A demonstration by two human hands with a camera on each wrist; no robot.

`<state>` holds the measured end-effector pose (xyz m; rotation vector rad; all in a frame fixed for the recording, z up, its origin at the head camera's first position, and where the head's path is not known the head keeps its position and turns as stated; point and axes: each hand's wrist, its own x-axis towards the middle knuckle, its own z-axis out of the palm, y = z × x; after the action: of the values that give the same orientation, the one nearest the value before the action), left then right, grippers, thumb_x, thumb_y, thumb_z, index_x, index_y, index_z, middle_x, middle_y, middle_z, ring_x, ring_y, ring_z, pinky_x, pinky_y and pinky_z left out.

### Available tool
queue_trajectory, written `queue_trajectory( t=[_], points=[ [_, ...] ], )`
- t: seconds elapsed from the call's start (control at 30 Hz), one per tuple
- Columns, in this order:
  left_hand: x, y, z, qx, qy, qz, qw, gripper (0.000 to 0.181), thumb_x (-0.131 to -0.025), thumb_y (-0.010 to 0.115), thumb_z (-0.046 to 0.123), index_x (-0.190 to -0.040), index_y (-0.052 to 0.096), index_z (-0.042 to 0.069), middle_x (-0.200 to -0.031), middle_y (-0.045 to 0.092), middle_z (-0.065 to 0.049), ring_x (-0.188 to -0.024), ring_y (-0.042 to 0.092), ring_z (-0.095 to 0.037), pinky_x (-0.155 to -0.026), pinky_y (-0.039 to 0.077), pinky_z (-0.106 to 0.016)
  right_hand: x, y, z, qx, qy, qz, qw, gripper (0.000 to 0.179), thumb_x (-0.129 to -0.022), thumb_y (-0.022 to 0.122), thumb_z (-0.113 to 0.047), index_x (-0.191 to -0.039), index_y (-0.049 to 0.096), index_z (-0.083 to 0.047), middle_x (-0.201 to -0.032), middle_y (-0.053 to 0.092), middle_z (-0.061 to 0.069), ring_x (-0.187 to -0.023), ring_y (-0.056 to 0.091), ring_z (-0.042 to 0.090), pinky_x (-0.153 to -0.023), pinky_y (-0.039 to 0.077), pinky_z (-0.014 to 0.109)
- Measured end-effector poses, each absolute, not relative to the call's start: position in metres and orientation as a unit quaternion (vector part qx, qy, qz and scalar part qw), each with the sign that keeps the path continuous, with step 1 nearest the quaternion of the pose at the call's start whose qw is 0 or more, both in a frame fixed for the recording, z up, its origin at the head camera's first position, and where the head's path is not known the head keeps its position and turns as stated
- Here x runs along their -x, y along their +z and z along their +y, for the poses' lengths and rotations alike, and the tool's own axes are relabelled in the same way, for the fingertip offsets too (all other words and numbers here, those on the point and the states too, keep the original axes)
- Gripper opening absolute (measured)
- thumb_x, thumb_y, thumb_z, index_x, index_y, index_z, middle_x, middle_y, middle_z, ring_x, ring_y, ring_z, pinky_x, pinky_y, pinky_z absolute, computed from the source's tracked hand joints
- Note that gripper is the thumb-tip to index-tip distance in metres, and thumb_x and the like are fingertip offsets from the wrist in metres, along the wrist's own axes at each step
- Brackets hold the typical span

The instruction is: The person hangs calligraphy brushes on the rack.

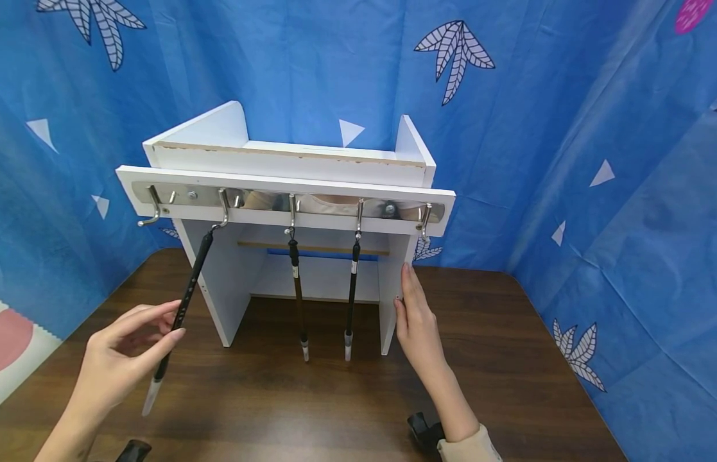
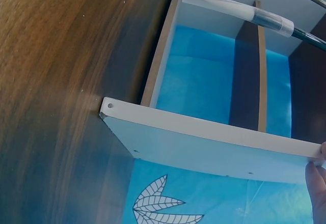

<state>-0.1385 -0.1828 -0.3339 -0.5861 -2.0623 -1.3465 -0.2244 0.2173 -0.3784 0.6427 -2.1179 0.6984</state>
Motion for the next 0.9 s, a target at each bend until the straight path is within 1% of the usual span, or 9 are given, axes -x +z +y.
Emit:
queue_trajectory(
  t=[0.2,0.37,0.53,0.9],
  points=[
    [0.1376,-0.3326,-0.1833,0.198,-0.511,-0.785,0.289,0.048,-0.068,0.069,-0.024,-0.112,0.065,-0.005,-0.087,0.059,-0.005,-0.078,0.053,-0.012,-0.065,0.05,-0.018,0.2243,-0.3785,0.2173,-0.252,0.276,-0.838,0.397,0.087,-0.078,0.062,0.02,-0.149,0.018,-0.004,-0.145,0.03,0.021,-0.126,0.038,0.035,-0.093,0.038,0.039],
    [0.1387,-0.334,-0.1842,0.211,-0.504,-0.782,0.3,0.049,-0.067,0.068,-0.026,-0.111,0.064,-0.007,-0.087,0.06,-0.007,-0.078,0.053,-0.012,-0.065,0.05,-0.017,0.2245,-0.3785,0.2172,-0.252,0.276,-0.839,0.396,0.087,-0.078,0.062,0.02,-0.149,0.017,-0.004,-0.145,0.029,0.021,-0.125,0.039,0.036,-0.092,0.038,0.039],
    [0.1382,-0.3326,-0.1844,0.207,-0.505,-0.783,0.299,0.048,-0.067,0.068,-0.025,-0.111,0.064,-0.007,-0.087,0.06,-0.007,-0.078,0.053,-0.012,-0.065,0.05,-0.017,0.2247,-0.3782,0.2171,-0.254,0.276,-0.837,0.398,0.087,-0.078,0.062,0.021,-0.149,0.017,-0.004,-0.145,0.029,0.021,-0.125,0.038,0.036,-0.093,0.038,0.038],
    [0.1356,-0.328,-0.1839,0.182,-0.506,-0.794,0.284,0.046,-0.07,0.07,-0.022,-0.112,0.065,-0.005,-0.089,0.06,-0.004,-0.079,0.053,-0.012,-0.068,0.05,-0.018,0.2242,-0.3778,0.2169,-0.251,0.277,-0.84,0.394,0.087,-0.078,0.062,0.02,-0.149,0.017,-0.003,-0.145,0.03,0.023,-0.125,0.038,0.037,-0.089,0.04,0.044]
  ],
)
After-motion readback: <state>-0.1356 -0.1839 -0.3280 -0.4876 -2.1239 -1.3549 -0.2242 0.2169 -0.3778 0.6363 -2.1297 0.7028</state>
